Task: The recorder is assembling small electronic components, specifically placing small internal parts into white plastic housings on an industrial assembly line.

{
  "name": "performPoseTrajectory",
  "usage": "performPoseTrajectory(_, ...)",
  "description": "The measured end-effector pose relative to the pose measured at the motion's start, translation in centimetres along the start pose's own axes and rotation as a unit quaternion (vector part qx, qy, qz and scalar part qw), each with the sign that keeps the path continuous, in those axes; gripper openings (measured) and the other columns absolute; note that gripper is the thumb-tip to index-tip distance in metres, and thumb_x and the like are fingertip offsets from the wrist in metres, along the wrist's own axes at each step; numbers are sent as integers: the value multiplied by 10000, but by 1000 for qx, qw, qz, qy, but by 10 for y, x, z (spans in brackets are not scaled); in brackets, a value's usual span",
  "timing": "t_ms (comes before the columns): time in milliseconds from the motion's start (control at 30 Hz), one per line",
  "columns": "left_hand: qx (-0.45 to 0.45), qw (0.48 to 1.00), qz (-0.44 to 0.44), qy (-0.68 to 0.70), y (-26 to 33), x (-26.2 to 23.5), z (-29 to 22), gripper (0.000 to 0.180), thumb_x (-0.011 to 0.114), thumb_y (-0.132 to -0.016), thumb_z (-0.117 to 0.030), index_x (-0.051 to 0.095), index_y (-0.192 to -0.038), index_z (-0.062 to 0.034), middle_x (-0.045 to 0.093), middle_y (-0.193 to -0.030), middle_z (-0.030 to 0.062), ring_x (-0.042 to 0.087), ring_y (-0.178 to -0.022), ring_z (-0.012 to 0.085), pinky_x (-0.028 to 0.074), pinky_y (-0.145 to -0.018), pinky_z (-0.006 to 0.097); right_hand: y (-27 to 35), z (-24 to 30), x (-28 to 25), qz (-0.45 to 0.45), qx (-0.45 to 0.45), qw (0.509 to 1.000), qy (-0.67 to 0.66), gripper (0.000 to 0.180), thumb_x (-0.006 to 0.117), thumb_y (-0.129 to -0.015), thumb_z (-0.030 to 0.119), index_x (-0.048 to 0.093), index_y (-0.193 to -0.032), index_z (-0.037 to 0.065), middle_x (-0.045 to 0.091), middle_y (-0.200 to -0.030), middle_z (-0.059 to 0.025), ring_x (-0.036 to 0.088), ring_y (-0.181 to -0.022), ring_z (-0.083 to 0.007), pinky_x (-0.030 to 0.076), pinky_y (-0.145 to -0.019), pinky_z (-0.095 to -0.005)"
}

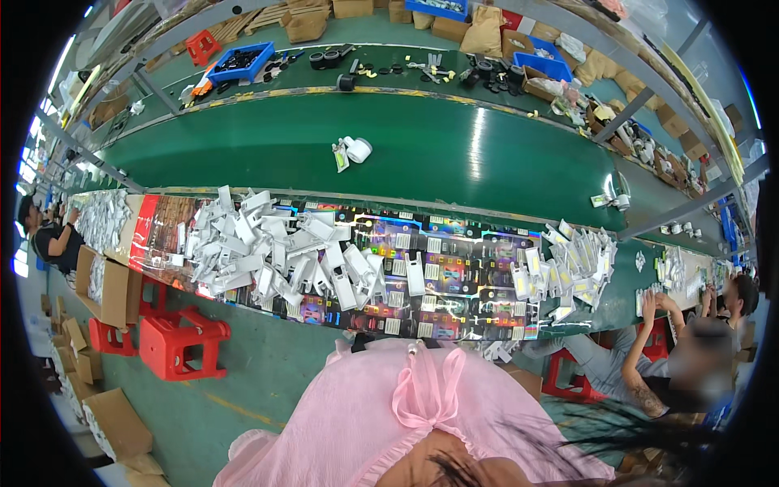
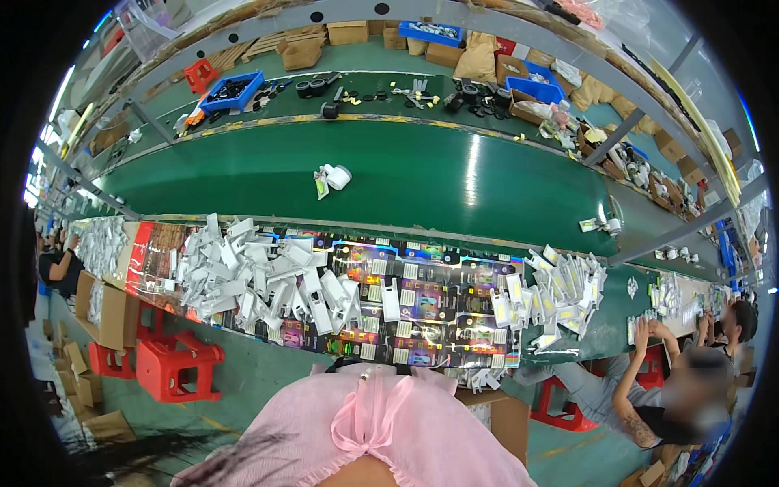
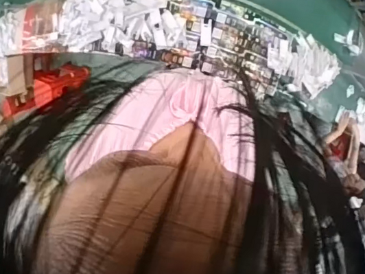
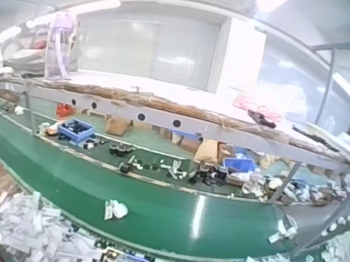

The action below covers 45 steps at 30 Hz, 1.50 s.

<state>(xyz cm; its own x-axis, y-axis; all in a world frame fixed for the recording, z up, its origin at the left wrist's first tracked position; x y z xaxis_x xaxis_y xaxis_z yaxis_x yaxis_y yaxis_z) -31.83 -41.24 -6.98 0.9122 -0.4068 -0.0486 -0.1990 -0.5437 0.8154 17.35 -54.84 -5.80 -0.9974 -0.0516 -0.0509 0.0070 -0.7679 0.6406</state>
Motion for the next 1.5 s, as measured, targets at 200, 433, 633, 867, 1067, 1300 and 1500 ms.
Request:
performPoseTrajectory(200,16,999,-30,22,-10,-2,-13,332,557,-938,-235,646,-1181,-27,689,-1072,83,625,-966,149,497,-799,302,-11,15,-2,-2,-21,999,-47,197,687,-899,202,687,-927,7,681,-816,-45,594,-726,-102,499,-669,-292)
performPoseTrajectory(433,24,996,-61,-59,-31,-15,26,334,567,-938,-250,646,-1167,-20,694,-1021,79,625,-938,149,499,-787,302,-24,19,10,35,-29,993,-106,201,689,-899,206,686,-930,7,681,-826,-41,591,-735,-97,499,-676,-290)
performPoseTrajectory(633,48,994,46,-86,-47,19,9,397,628,-913,-336,647,-1109,8,700,-958,136,650,-876,176,508,-777,327,-41,10,-3,38,-34,987,-156,204,689,-899,209,686,-932,8,682,-833,-37,589,-742,-93,498,-680,-288)
performPoseTrajectory(867,150,903,-29,-401,-69,-16,82,293,647,-876,-290,659,-895,2,685,-843,178,628,-694,229,507,-651,359,-50,46,4,95,-4,994,48,253,677,-904,241,630,-798,16,587,-678,2,522,-671,-88,438,-600,-304)
performPoseTrajectory(1067,204,881,-204,-374,-60,-13,-21,197,633,-845,-209,659,-811,-17,662,-812,229,633,-695,367,488,-623,446,-78,55,-16,-121,-121,947,272,351,668,-873,361,610,-761,34,624,-708,-184,612,-660,-328,453,-593,-438)
performPoseTrajectory(1300,78,859,-338,-377,-7,-17,-70,212,587,-857,-217,700,-983,-90,697,-941,206,667,-887,402,528,-768,489,-37,17,-29,-184,50,871,453,296,644,-828,341,658,-871,48,692,-879,-220,673,-855,-406,524,-726,-505)
performPoseTrajectory(1500,54,899,-179,-396,-18,9,-27,302,597,-828,-296,703,-1048,-118,701,-990,195,668,-929,393,537,-800,474,35,-126,-81,-168,283,797,505,304,537,-874,249,720,-1031,64,700,-1079,-190,667,-1014,-368,530,-881,-445)
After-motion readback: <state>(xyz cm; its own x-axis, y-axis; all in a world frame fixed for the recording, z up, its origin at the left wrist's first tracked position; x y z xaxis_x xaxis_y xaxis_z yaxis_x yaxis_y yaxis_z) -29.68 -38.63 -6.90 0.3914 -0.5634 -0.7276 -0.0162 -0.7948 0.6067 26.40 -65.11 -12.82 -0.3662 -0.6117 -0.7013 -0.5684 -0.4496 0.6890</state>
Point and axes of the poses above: each hand's wrist, its own y-axis away from the middle knuckle, its own x-axis out of the palm, z = x × y, the point moved 8 cm from there along -y, towards the middle knuckle
